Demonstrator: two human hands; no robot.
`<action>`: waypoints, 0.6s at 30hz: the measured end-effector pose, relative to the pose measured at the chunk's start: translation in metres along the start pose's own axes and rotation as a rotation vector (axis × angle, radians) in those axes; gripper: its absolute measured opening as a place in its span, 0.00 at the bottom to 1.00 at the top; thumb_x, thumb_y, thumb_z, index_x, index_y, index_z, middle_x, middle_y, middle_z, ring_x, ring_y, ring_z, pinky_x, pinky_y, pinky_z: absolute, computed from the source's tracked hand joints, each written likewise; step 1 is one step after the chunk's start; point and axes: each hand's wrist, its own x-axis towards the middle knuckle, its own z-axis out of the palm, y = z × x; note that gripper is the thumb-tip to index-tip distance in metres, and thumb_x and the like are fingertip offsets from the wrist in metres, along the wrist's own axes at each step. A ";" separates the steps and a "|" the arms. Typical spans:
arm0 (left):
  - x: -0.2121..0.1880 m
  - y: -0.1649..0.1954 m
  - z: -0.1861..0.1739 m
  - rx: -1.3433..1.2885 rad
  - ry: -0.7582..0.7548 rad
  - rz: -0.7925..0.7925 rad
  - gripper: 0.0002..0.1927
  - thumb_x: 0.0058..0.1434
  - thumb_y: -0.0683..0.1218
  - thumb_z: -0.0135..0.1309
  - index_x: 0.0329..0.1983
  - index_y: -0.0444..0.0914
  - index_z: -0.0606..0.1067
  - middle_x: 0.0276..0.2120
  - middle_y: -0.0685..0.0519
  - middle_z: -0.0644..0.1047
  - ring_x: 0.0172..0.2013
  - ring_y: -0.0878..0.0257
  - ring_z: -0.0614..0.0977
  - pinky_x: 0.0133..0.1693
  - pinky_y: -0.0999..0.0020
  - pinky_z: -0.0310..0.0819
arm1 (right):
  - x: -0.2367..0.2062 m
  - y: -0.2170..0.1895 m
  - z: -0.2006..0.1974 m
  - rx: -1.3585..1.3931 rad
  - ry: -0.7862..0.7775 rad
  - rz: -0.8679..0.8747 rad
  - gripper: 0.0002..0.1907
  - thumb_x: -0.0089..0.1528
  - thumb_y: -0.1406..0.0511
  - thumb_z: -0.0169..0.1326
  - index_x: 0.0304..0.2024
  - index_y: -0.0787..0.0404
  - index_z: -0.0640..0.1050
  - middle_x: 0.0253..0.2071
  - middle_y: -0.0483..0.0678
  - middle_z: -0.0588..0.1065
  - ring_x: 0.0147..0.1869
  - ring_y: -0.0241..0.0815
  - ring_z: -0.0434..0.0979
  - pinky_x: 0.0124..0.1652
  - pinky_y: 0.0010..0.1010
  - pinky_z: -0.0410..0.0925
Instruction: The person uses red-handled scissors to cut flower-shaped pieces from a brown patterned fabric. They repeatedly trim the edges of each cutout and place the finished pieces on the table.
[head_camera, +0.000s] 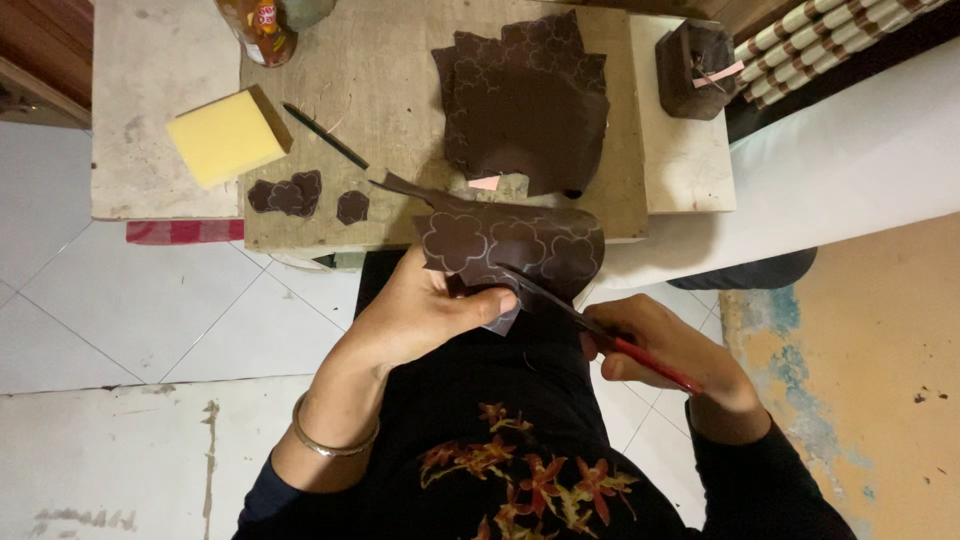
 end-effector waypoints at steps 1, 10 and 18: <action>0.001 0.001 0.000 0.002 -0.004 -0.004 0.12 0.60 0.35 0.62 0.46 0.36 0.78 0.36 0.58 0.80 0.36 0.72 0.79 0.38 0.75 0.77 | 0.000 0.001 0.001 0.014 -0.005 0.022 0.49 0.51 0.23 0.40 0.27 0.61 0.77 0.17 0.41 0.71 0.18 0.35 0.71 0.19 0.28 0.63; 0.002 0.000 0.003 -0.007 -0.056 0.001 0.12 0.58 0.34 0.62 0.45 0.37 0.77 0.33 0.60 0.77 0.33 0.72 0.76 0.34 0.75 0.73 | 0.008 0.004 -0.001 0.035 -0.002 0.041 0.51 0.46 0.21 0.43 0.24 0.61 0.77 0.16 0.41 0.68 0.19 0.34 0.67 0.19 0.28 0.57; 0.002 0.002 0.000 -0.018 -0.100 -0.003 0.16 0.58 0.35 0.63 0.48 0.36 0.77 0.36 0.60 0.78 0.37 0.72 0.77 0.39 0.74 0.74 | 0.015 0.016 0.002 0.053 -0.019 -0.045 0.48 0.47 0.22 0.45 0.21 0.60 0.71 0.16 0.41 0.66 0.19 0.33 0.64 0.19 0.28 0.56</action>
